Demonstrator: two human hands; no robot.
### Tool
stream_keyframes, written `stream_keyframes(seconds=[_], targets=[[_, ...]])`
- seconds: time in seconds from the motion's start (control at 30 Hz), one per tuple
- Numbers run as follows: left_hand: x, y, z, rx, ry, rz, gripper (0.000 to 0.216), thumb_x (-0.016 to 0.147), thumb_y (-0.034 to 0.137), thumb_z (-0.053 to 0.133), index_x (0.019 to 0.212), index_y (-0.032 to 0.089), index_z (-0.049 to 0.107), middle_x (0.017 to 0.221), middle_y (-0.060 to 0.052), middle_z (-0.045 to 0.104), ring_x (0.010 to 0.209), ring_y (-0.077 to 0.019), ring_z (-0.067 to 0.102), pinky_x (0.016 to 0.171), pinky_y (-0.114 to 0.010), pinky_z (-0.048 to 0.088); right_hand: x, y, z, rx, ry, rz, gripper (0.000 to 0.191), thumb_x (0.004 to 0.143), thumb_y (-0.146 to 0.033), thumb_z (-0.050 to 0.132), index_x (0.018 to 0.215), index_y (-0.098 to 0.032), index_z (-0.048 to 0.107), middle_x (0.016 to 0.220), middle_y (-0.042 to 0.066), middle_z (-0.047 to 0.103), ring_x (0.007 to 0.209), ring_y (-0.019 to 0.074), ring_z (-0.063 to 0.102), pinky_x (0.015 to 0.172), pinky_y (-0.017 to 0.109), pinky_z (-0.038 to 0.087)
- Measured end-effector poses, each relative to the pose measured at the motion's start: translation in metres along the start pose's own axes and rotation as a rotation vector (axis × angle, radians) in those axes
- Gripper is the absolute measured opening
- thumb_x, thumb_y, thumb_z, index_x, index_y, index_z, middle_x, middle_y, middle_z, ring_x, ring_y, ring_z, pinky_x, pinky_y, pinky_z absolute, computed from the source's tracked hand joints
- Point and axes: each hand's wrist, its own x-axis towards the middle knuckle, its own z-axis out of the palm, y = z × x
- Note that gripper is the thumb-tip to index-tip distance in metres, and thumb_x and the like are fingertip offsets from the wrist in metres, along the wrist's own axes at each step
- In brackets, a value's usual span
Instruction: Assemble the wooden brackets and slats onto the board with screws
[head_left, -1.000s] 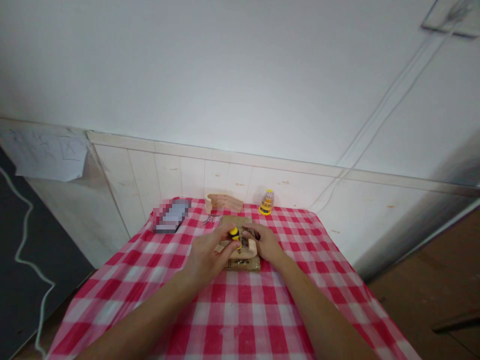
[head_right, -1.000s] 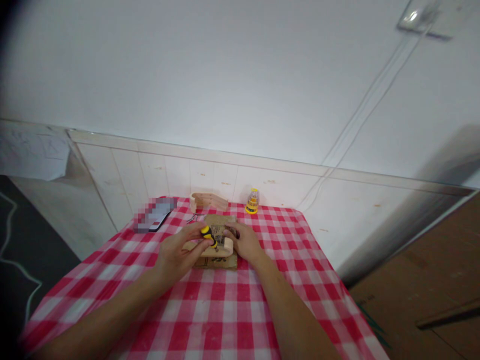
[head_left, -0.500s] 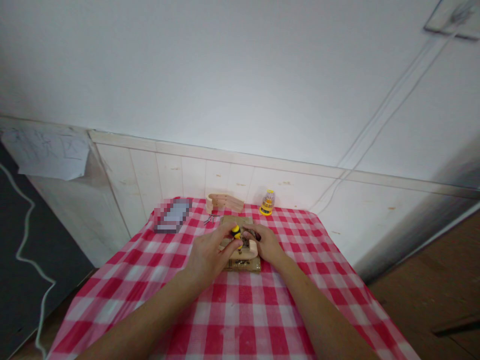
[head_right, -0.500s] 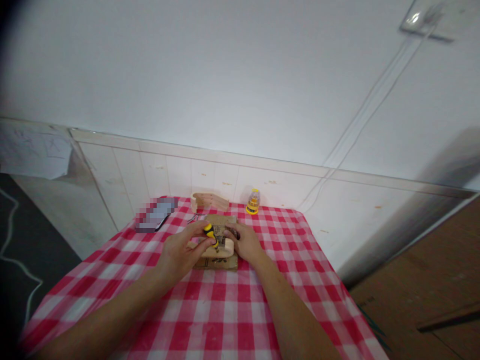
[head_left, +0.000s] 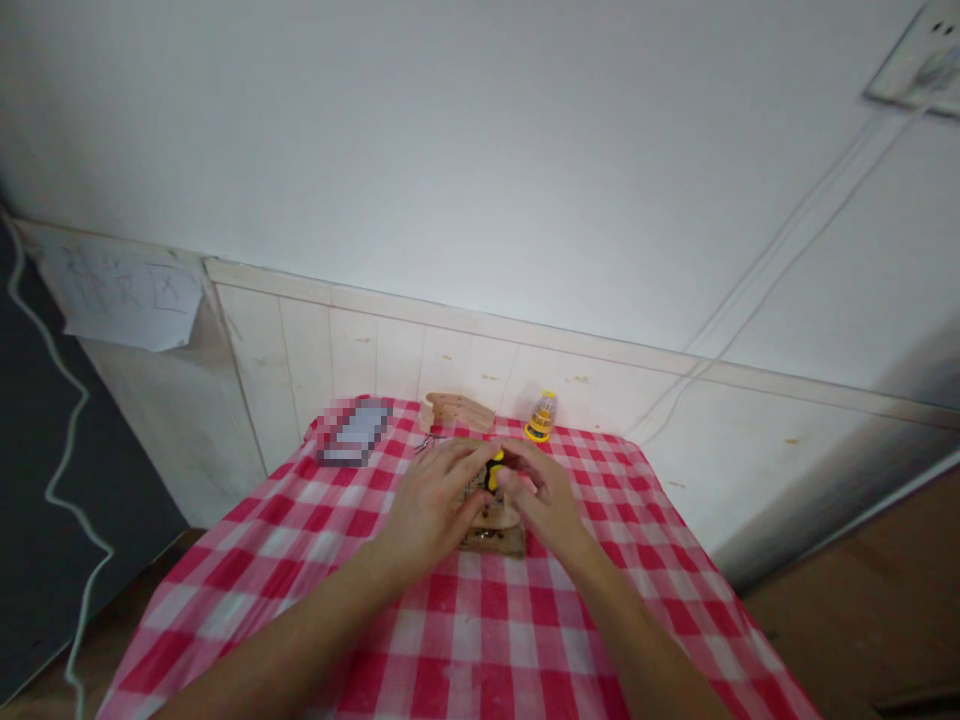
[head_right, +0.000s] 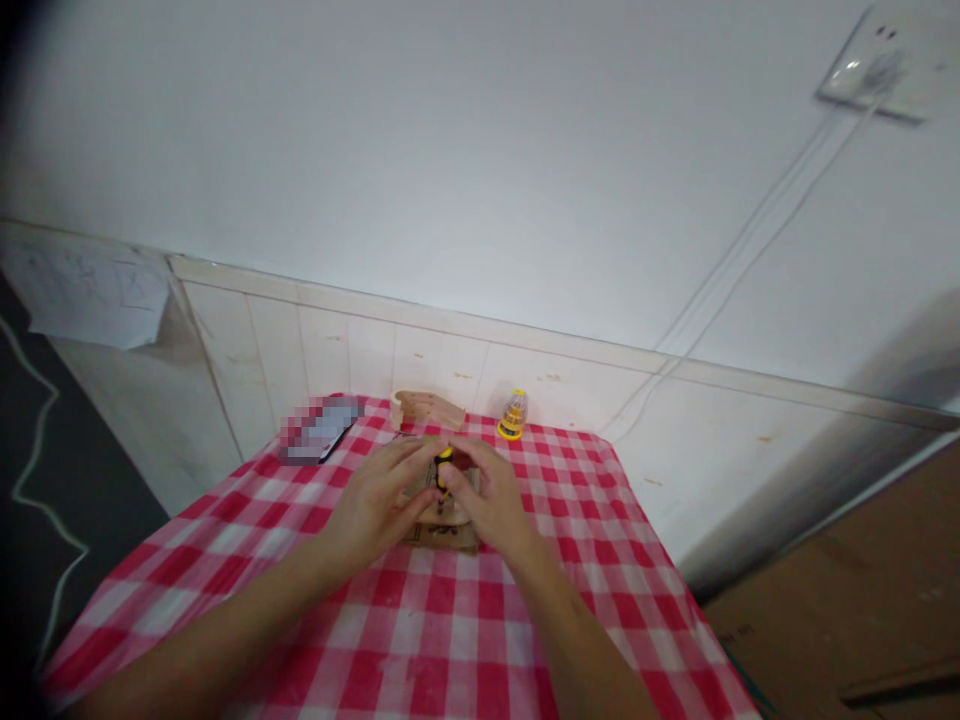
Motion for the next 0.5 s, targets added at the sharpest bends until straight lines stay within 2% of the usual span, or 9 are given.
stream_keyframes(seconds=[0.1, 0.2, 0.3, 0.33, 0.4, 0.47, 0.5], targets=[[0.002, 0.001, -0.002, 0.028, -0.037, 0.008, 0.053, 0.092, 0.016, 0.058, 0.144, 0.025, 0.052, 0.132, -0.013, 0.066, 0.122, -0.0285, 0.061, 0.103, -0.048, 0.052, -0.005, -0.002, 0.015, 0.031, 0.036, 0.056, 0.036, 0.092, -0.035, 0.067, 0.127, -0.025, 0.067, 0.11, 0.007, 0.076, 0.091, 0.022, 0.072, 0.083, 0.036, 0.059], [0.004, -0.003, -0.008, 0.006, -0.042, -0.021, 0.051, 0.092, 0.019, 0.059, 0.143, 0.026, 0.055, 0.135, -0.014, 0.064, 0.126, -0.0301, 0.059, 0.106, -0.052, 0.049, -0.007, -0.001, 0.024, 0.057, 0.062, 0.095, 0.035, 0.093, -0.034, 0.065, 0.127, -0.026, 0.065, 0.111, 0.008, 0.075, 0.095, 0.0226, 0.073, 0.084, 0.037, 0.061], [0.005, -0.015, -0.02, -0.179, 0.001, -0.227, 0.051, 0.094, 0.032, 0.06, 0.144, 0.022, 0.054, 0.138, -0.016, 0.063, 0.128, -0.0305, 0.058, 0.105, -0.051, 0.05, -0.008, -0.003, 0.022, 0.112, 0.046, 0.108, 0.042, 0.094, -0.036, 0.065, 0.134, -0.028, 0.061, 0.115, 0.008, 0.074, 0.1, 0.0235, 0.074, 0.089, 0.039, 0.061], [0.004, -0.021, -0.025, -0.297, -0.03, -0.327, 0.054, 0.093, 0.035, 0.061, 0.145, 0.022, 0.052, 0.134, -0.016, 0.065, 0.121, -0.0286, 0.063, 0.096, -0.045, 0.056, -0.008, -0.004, 0.02, 0.138, 0.036, 0.112, 0.043, 0.094, -0.037, 0.065, 0.136, -0.029, 0.06, 0.115, 0.008, 0.074, 0.099, 0.0235, 0.075, 0.089, 0.039, 0.061], [0.003, -0.034, -0.034, -0.542, -0.252, -0.496, 0.058, 0.084, 0.038, 0.07, 0.139, 0.023, 0.058, 0.122, -0.011, 0.071, 0.098, -0.0239, 0.071, 0.075, -0.034, 0.06, -0.01, -0.004, 0.015, 0.185, 0.019, 0.119, 0.044, 0.095, -0.04, 0.065, 0.137, -0.029, 0.059, 0.11, 0.008, 0.076, 0.094, 0.023, 0.076, 0.086, 0.039, 0.062], [0.0, -0.045, -0.04, -0.692, -0.497, -0.563, 0.059, 0.069, 0.032, 0.081, 0.126, 0.023, 0.066, 0.114, -0.007, 0.073, 0.083, -0.0202, 0.071, 0.063, -0.026, 0.057, -0.011, -0.004, 0.011, 0.215, 0.01, 0.127, 0.041, 0.095, -0.042, 0.065, 0.134, -0.029, 0.06, 0.109, 0.008, 0.076, 0.089, 0.0224, 0.077, 0.083, 0.038, 0.063], [-0.001, -0.048, -0.041, -0.735, -0.563, -0.59, 0.058, 0.064, 0.03, 0.083, 0.119, 0.022, 0.068, 0.109, -0.005, 0.074, 0.079, -0.019, 0.071, 0.06, -0.025, 0.055, -0.012, -0.003, 0.009, 0.224, 0.013, 0.131, 0.04, 0.095, -0.043, 0.066, 0.132, -0.028, 0.061, 0.111, 0.008, 0.075, 0.087, 0.022, 0.077, 0.082, 0.038, 0.064]])
